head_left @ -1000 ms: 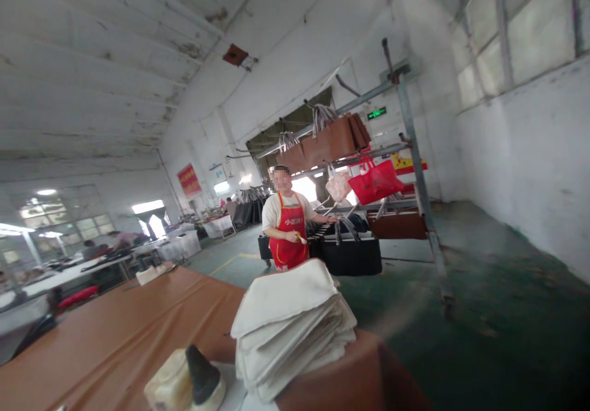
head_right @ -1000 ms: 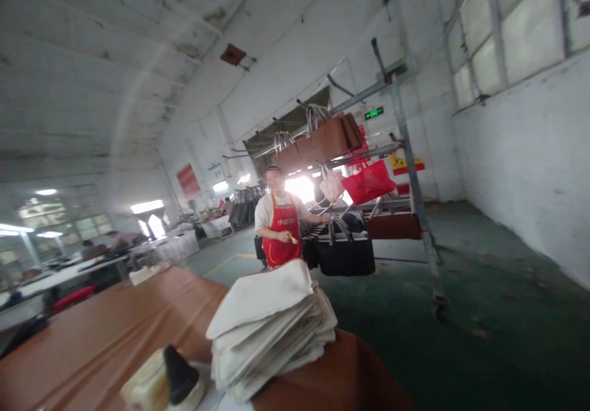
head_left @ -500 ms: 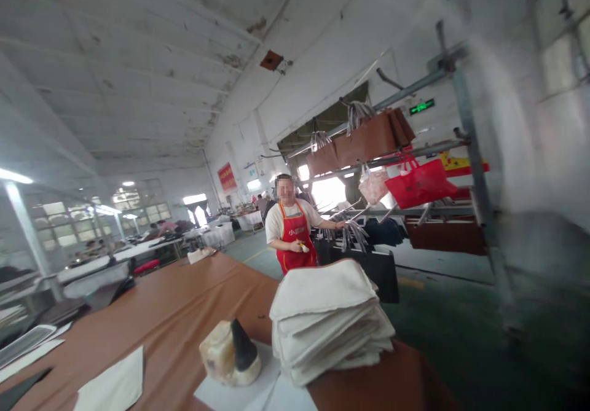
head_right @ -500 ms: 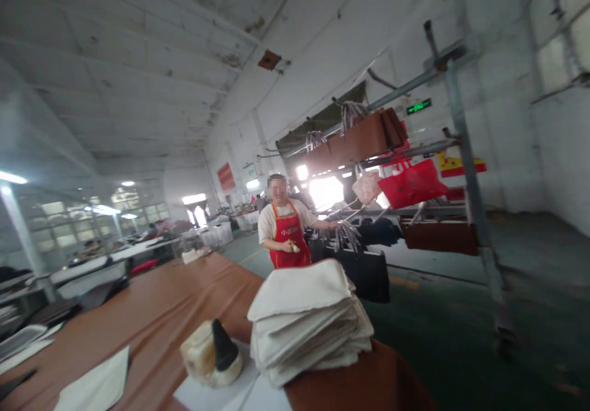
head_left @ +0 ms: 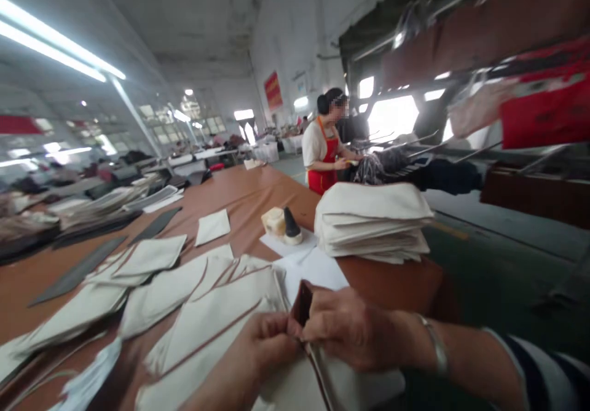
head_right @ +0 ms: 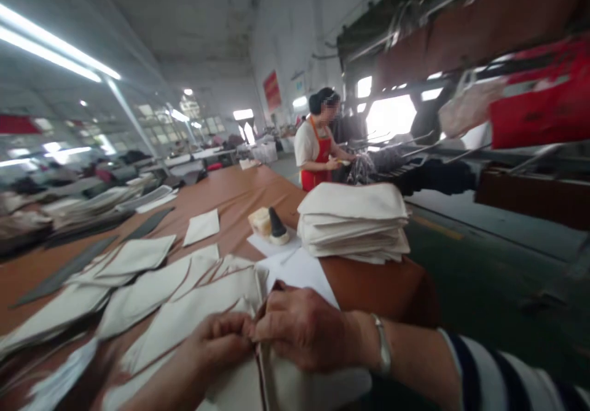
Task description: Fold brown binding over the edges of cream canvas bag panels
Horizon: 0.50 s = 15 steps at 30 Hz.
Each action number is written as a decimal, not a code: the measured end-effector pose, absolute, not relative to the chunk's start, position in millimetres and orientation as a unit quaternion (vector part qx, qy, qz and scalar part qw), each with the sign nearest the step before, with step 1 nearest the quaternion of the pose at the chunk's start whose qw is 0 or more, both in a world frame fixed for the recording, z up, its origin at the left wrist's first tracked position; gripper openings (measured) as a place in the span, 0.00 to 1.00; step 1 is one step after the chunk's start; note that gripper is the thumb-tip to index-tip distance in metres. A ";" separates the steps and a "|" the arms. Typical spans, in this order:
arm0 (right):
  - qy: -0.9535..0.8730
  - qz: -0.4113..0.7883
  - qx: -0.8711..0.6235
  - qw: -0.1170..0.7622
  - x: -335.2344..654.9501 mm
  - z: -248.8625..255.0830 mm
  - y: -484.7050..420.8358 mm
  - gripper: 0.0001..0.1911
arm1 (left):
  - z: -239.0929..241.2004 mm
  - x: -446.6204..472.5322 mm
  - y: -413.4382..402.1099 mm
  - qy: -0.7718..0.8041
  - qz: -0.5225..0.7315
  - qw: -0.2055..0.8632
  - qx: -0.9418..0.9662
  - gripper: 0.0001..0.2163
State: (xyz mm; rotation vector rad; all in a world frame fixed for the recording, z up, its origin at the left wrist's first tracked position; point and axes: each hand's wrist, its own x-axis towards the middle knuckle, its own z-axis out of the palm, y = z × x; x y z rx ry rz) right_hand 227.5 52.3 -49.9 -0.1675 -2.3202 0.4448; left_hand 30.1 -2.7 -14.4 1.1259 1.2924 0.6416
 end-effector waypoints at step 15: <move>-0.814 0.444 -0.155 0.342 241.0 -36.9 41.6 0.17 | -21.9 13.8 -13.9 0.459 0.286 0.645 0.540 0.20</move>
